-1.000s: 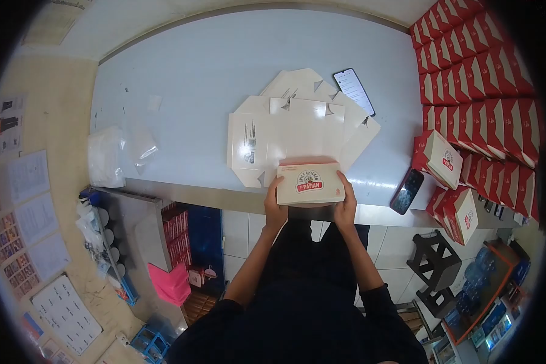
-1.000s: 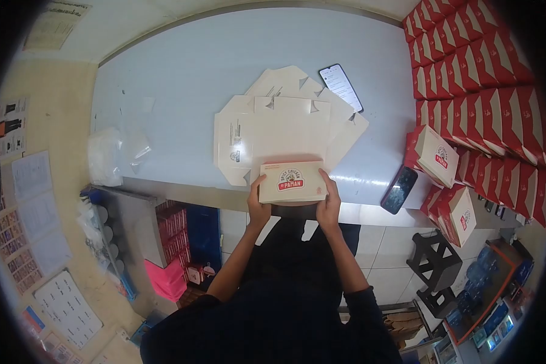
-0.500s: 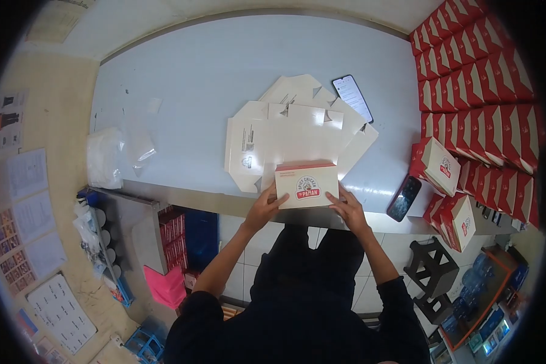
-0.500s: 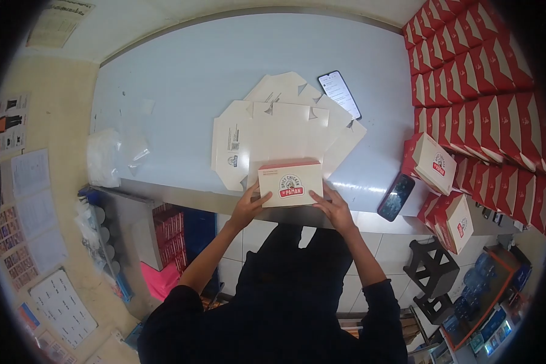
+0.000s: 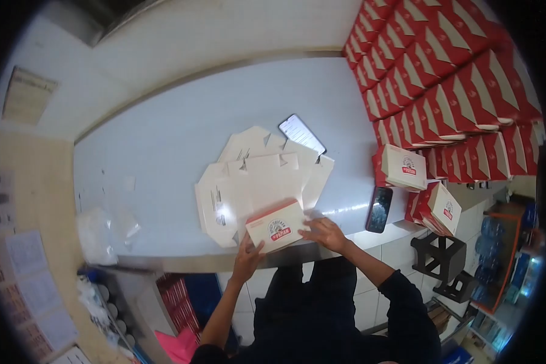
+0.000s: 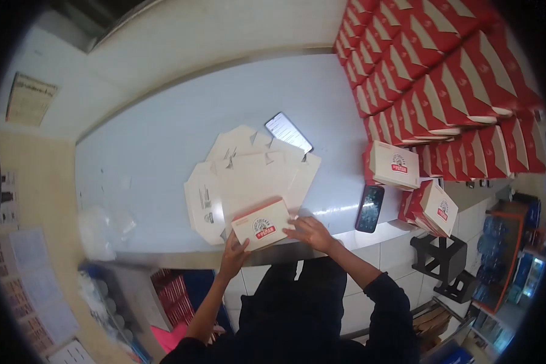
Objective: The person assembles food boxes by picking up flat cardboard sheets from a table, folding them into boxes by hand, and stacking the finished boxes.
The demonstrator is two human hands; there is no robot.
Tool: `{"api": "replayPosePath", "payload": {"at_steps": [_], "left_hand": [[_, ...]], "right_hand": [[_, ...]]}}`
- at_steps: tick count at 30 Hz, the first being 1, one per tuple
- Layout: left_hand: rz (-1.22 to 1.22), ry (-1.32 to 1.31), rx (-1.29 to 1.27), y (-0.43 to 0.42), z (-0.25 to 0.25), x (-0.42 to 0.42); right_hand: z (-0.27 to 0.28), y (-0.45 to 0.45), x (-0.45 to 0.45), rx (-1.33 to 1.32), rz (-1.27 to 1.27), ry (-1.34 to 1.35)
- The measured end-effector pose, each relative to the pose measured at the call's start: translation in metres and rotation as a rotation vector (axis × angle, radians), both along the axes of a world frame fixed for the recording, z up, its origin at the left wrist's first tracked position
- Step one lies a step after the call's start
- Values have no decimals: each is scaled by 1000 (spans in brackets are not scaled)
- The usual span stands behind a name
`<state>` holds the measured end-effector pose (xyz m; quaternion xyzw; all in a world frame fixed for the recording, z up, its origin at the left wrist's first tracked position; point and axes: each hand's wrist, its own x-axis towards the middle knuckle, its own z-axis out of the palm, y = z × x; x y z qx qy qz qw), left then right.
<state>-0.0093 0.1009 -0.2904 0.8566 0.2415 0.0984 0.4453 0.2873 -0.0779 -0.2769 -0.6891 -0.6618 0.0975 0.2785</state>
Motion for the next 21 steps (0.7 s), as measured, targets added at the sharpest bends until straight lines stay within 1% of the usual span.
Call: {"api": "replayPosePath", "payload": {"at_steps": [1, 2, 3, 4, 5, 6, 7, 8, 9, 10, 11, 13, 14, 15, 17, 18, 19, 21], "left_hand": [[-19, -12, 17, 1, -2, -3], [-19, -2, 21, 3, -6, -5], [-15, 13, 23, 7, -6, -4], [-2, -34, -52, 10, -7, -2], [-11, -36, -41, 10, -8, -2], [87, -25, -281, 9, 3, 2], [184, -12, -522, 8, 9, 7], [167, -9, -517, 8, 10, 7], [231, 18, -550, 10, 11, 8], [293, 42, -581, 13, 13, 12], [266, 42, -572, 18, 15, 15], [324, 68, -580, 25, 27, 21], [357, -10, -685, 32, 27, 25], [324, -9, -679, 39, 33, 33], [590, 83, -910, 47, 45, 47], [405, 188, -636, 51, 23, 44], [374, 191, -625, 49, 23, 49], [398, 278, -140, 45, 24, 65]], "right_hand": [[-4, 1, 7, -46, 139, 62], [-8, 2, 11, -2, 184, 34], [-11, 5, 12, 15, 175, 26], [-14, 7, 11, 4, 182, 36], [-17, 7, 12, -10, 188, 46], [-4, 18, 13, -3, 178, 44], [24, 40, 13, -28, 229, 67], [42, 57, 8, -54, 276, 92], [43, 65, 2, -46, 252, 89], [41, 74, 0, -101, 266, 56], [39, 82, -1, -157, 278, 24], [26, 90, -4, -186, 270, 37], [20, 89, -6, -220, 284, 56], [14, 87, -9, -212, 251, 50], [5, 77, -14, -45, 169, 134], [23, 69, -11, -61, 133, 155], [41, 59, -7, -50, 101, 150], [62, 39, -4, 139, -179, 161]]}}
